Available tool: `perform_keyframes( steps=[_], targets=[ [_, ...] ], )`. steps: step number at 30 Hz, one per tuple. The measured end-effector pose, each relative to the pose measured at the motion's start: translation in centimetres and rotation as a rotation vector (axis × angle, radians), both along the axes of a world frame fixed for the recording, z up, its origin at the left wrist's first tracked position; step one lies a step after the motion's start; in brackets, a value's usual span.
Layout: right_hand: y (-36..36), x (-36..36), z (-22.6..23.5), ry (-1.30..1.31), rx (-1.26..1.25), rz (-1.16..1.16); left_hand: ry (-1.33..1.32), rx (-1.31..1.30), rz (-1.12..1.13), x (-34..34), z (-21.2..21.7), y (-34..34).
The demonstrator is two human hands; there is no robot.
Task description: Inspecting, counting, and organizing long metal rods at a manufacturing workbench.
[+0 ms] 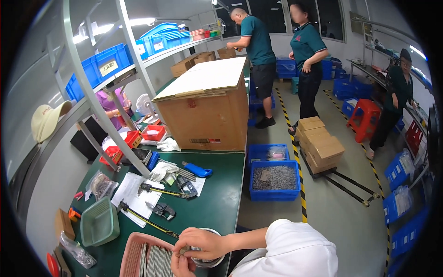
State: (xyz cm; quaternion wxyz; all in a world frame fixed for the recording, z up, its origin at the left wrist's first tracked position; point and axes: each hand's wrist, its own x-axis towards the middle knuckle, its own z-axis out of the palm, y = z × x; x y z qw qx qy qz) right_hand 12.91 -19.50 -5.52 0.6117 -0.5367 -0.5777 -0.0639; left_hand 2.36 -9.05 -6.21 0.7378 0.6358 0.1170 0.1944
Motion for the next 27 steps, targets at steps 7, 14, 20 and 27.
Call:
perform_keyframes(
  steps=[7, 14, 20, 27],
  targets=[
    [0.0, 0.3, -0.1, -0.092, 0.109, 0.010, -0.033, 0.127, 0.013, 0.1, -1.0, 1.2],
    [-0.1, 0.4, 0.6, -0.111, 0.019, -0.005, -0.012, 0.027, -0.008, 0.0, -1.0, 1.0],
    [-0.2, 1.0, 0.7, -0.141, -0.029, 0.018, 0.010, 0.104, -0.049, -0.2, -1.2, 1.6],
    [-0.1, 0.4, -0.3, -0.130, -0.011, 0.020, 0.133, -0.122, 0.097, 0.0, 0.1, 0.3]
  ],
)
